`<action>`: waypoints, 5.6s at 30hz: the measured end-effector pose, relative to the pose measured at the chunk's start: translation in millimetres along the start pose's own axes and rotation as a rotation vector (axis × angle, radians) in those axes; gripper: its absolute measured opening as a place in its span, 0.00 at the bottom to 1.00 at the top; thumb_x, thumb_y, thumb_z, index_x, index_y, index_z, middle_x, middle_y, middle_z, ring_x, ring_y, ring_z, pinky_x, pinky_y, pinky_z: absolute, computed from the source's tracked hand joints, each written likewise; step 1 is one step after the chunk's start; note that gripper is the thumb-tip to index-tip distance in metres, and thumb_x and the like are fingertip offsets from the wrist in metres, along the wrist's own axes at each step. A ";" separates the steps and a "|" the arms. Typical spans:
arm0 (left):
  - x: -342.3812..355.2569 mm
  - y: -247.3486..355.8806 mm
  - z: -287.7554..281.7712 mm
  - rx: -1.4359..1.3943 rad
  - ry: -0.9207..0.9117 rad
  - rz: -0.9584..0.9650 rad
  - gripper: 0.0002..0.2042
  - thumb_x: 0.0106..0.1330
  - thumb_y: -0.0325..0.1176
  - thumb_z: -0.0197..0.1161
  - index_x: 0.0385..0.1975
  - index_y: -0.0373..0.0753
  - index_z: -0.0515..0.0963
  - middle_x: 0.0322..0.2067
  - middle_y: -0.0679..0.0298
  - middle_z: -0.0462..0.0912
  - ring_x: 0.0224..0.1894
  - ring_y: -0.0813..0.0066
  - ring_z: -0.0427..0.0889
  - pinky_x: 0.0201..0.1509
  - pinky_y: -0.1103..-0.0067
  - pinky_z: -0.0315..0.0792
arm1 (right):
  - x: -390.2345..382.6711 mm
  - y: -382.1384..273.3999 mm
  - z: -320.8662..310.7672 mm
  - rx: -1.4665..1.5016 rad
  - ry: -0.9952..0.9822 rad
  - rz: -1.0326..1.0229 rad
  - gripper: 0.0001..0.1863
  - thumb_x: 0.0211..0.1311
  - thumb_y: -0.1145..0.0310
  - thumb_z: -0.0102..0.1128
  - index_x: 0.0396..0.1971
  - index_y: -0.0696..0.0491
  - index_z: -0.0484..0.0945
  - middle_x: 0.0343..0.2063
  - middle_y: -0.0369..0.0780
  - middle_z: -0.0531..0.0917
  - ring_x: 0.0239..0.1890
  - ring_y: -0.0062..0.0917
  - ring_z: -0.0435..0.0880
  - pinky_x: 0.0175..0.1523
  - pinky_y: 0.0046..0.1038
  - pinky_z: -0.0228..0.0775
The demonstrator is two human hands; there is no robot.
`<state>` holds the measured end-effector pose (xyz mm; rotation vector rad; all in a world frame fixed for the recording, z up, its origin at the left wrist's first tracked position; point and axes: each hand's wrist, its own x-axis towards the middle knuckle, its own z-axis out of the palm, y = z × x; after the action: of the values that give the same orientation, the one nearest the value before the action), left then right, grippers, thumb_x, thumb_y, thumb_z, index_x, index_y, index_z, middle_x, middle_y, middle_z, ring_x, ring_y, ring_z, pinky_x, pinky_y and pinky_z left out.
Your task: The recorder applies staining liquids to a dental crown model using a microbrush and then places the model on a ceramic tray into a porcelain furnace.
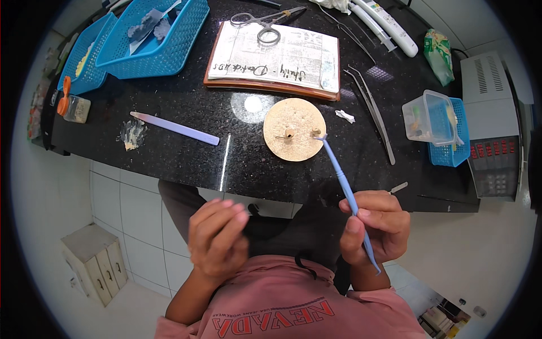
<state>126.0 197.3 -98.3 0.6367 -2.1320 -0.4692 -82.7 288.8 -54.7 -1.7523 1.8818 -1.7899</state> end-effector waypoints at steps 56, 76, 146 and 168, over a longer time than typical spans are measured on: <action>27.1 17.0 47.2 0.405 -0.125 0.025 0.22 0.70 0.52 0.48 0.50 0.47 0.82 0.56 0.62 0.79 0.56 0.68 0.72 0.63 0.68 0.52 | 4.2 8.5 0.7 0.020 -0.150 0.019 0.11 0.53 0.75 0.69 0.34 0.59 0.75 0.25 0.45 0.84 0.23 0.31 0.86 0.26 0.27 0.81; 16.9 -29.5 64.3 0.228 0.181 0.364 0.07 0.71 0.44 0.59 0.45 0.61 0.80 0.47 0.83 0.80 0.54 0.87 0.77 0.73 0.69 0.46 | -4.4 7.4 22.8 -0.223 0.191 -0.016 0.14 0.68 0.67 0.60 0.46 0.55 0.66 0.33 0.44 0.73 0.21 0.23 0.80 0.23 0.19 0.77; 18.9 -12.2 62.7 0.371 0.085 0.223 0.14 0.72 0.49 0.51 0.50 0.61 0.81 0.52 0.84 0.81 0.59 0.85 0.69 0.74 0.70 0.45 | 5.9 4.5 22.0 -0.151 0.003 -0.092 0.10 0.62 0.73 0.61 0.40 0.59 0.71 0.28 0.44 0.78 0.22 0.27 0.83 0.28 0.22 0.79; 19.9 -11.6 61.3 0.366 0.081 0.221 0.14 0.72 0.47 0.50 0.49 0.62 0.82 0.51 0.85 0.82 0.57 0.86 0.70 0.74 0.70 0.45 | 4.5 5.5 20.7 -0.090 0.017 -0.126 0.10 0.60 0.74 0.61 0.39 0.60 0.71 0.25 0.43 0.77 0.19 0.25 0.80 0.26 0.23 0.79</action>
<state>69.2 182.8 -127.5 0.5985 -2.1955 0.0697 -74.7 270.1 -62.9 -1.9328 1.9277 -1.7913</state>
